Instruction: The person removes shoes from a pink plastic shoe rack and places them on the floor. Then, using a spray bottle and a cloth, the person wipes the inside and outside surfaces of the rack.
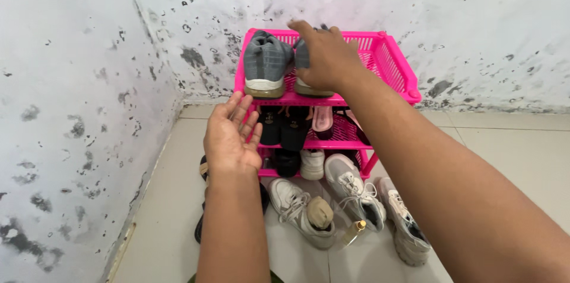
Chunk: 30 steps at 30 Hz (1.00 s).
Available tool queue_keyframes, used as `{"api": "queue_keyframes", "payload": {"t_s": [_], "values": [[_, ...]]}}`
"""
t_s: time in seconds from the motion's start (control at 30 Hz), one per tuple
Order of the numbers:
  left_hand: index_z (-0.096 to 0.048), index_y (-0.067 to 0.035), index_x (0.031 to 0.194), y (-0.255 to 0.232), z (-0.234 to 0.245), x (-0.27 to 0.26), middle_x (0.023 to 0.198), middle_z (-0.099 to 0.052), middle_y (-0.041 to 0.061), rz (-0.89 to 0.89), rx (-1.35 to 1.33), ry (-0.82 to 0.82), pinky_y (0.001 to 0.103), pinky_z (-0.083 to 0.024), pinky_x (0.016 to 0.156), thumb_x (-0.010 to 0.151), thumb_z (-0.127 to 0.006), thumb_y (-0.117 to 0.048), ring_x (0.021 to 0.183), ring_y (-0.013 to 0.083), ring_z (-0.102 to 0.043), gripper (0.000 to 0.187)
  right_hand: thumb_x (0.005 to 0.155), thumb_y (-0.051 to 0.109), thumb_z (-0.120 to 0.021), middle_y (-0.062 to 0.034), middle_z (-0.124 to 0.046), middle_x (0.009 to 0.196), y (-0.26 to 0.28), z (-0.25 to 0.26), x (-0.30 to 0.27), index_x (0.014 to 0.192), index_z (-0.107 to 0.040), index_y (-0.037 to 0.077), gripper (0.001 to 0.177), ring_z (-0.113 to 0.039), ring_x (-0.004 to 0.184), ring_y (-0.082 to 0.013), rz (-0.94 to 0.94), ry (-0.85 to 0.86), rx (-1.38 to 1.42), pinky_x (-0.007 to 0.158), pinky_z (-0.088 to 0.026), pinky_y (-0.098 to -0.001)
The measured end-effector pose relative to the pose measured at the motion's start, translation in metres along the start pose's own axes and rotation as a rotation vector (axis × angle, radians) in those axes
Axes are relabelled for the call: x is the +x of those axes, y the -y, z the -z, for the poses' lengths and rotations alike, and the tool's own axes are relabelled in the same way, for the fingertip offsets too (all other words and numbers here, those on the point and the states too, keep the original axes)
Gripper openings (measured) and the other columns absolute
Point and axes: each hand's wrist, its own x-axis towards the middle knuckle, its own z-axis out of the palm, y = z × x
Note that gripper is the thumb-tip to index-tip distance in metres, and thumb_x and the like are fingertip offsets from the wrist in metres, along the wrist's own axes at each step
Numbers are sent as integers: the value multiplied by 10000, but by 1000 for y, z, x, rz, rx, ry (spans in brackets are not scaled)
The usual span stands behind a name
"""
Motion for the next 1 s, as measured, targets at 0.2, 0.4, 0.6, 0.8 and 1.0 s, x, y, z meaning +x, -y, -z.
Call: {"api": "queue_keyframes", "payload": {"t_s": [0.2, 0.4, 0.6, 0.8, 1.0], "values": [[-703, -141, 1275, -6, -3, -9, 1282, -737, 18, 9, -9, -56, 389, -425, 1046, 838, -628, -311, 1140, 212, -600, 475, 739, 470, -862, -131, -562, 1381, 52, 19, 11, 1543, -294, 449, 984, -453, 1347, -432, -48, 240, -197, 1034, -375, -697], [-708, -147, 1257, -6, -1, -8, 1268, -740, 22, 14, -37, -40, 400, -423, 1043, 835, -606, -305, 1130, 222, -600, 462, 867, 637, -685, -139, -674, 1279, 53, 9, 16, 1450, -436, 245, 745, -574, 1271, -406, -49, 226, -103, 1051, -429, -603], [-713, -136, 1233, -3, -3, -7, 1232, -748, 30, 31, -51, -42, 428, -421, 1043, 837, -621, -312, 1132, 237, -611, 444, 903, 567, -649, -128, -675, 1267, 39, -26, 34, 1388, -533, 224, 606, -551, 1229, -417, 74, 75, -147, 1016, -425, -561], [-713, -140, 1210, -4, -3, -6, 1238, -747, 28, 36, -36, -25, 442, -432, 1041, 837, -630, -302, 1137, 239, -604, 416, 855, 450, -769, -167, -706, 1181, 4, -13, 37, 1314, -627, 158, 562, -667, 1083, -350, -8, -10, 234, 924, -538, -466], [-690, -151, 1235, -1, 1, 0, 1246, -739, 24, 44, -62, 32, 426, -426, 1033, 841, -617, -307, 1163, 244, -615, 429, 883, 304, -766, -177, -707, 1002, -43, 46, -3, 1231, -633, 100, 425, -710, 840, -256, -138, -58, 864, 660, -627, -418]]}}
